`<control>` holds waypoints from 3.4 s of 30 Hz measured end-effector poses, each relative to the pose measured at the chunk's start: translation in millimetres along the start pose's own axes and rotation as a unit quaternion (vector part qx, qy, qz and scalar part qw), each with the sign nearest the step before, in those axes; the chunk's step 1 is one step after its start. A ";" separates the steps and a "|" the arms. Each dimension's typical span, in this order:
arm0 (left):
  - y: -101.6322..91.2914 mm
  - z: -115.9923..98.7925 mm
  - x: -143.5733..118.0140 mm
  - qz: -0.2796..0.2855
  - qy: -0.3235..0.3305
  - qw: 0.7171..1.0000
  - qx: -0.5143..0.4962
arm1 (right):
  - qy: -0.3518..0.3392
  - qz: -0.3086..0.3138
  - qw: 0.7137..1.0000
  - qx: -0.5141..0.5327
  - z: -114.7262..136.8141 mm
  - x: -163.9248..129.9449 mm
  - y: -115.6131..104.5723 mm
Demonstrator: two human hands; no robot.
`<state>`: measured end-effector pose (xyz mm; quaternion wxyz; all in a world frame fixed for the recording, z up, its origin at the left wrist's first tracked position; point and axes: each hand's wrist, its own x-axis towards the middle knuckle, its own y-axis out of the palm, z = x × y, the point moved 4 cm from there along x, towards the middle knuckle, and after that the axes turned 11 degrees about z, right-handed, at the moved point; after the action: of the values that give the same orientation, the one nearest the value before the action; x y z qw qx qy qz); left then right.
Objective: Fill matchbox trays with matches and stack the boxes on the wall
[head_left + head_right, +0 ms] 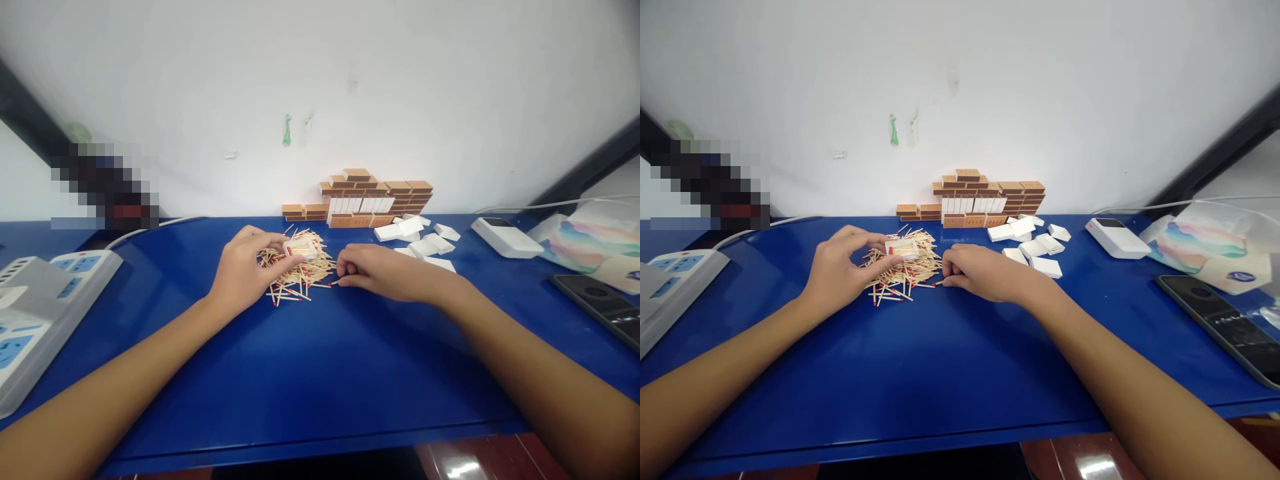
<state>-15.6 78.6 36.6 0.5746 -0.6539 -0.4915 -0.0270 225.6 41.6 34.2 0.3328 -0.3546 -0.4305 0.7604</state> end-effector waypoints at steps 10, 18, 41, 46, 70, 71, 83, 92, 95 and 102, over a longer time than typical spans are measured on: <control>-14.3 3.1 5.7 -0.039 -0.042 0.998 0.028 | -0.017 -0.042 0.999 -0.017 16.6 6.0 9.5; -6.9 2.1 2.1 -0.023 -0.033 0.999 -0.004 | -0.042 -0.072 0.996 -0.019 19.8 16.0 16.6; -1.4 -1.0 -1.4 -0.010 -0.009 1.000 -0.013 | -0.031 -0.045 0.998 -0.026 20.0 11.1 19.7; 0.8 -0.8 -2.0 -0.002 0.001 1.000 -0.023 | 0.002 -0.010 0.999 -0.035 14.4 5.7 15.7; 11.9 -23.1 -9.9 0.036 0.034 0.996 -0.079 | -0.065 -0.156 0.986 -0.018 35.3 -5.5 -2.1; 11.7 -22.4 -9.7 0.036 0.031 0.996 -0.082 | -0.069 -0.161 0.984 -0.021 34.8 -6.2 -3.3; 6.4 -15.5 -8.7 0.007 0.008 0.997 -0.075 | -0.039 -0.228 0.973 0.025 23.2 -4.7 -7.1; 4.6 -12.6 -9.1 -0.031 -0.002 0.997 -0.072 | -0.013 -0.296 0.955 0.020 27.3 2.9 1.2; 4.2 -15.1 -9.2 -0.030 0.016 0.998 -0.061 | -0.039 -0.311 0.949 -0.027 29.5 4.7 3.5; 0.8 -14.3 -7.6 -0.049 0.014 0.996 -0.066 | -0.061 -0.335 0.940 -0.011 30.6 -0.9 -1.4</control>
<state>-11.4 62.9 36.3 0.5348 -0.6650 -0.5122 -0.0971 201.1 28.7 47.3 0.5376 -0.1464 -0.5518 0.6206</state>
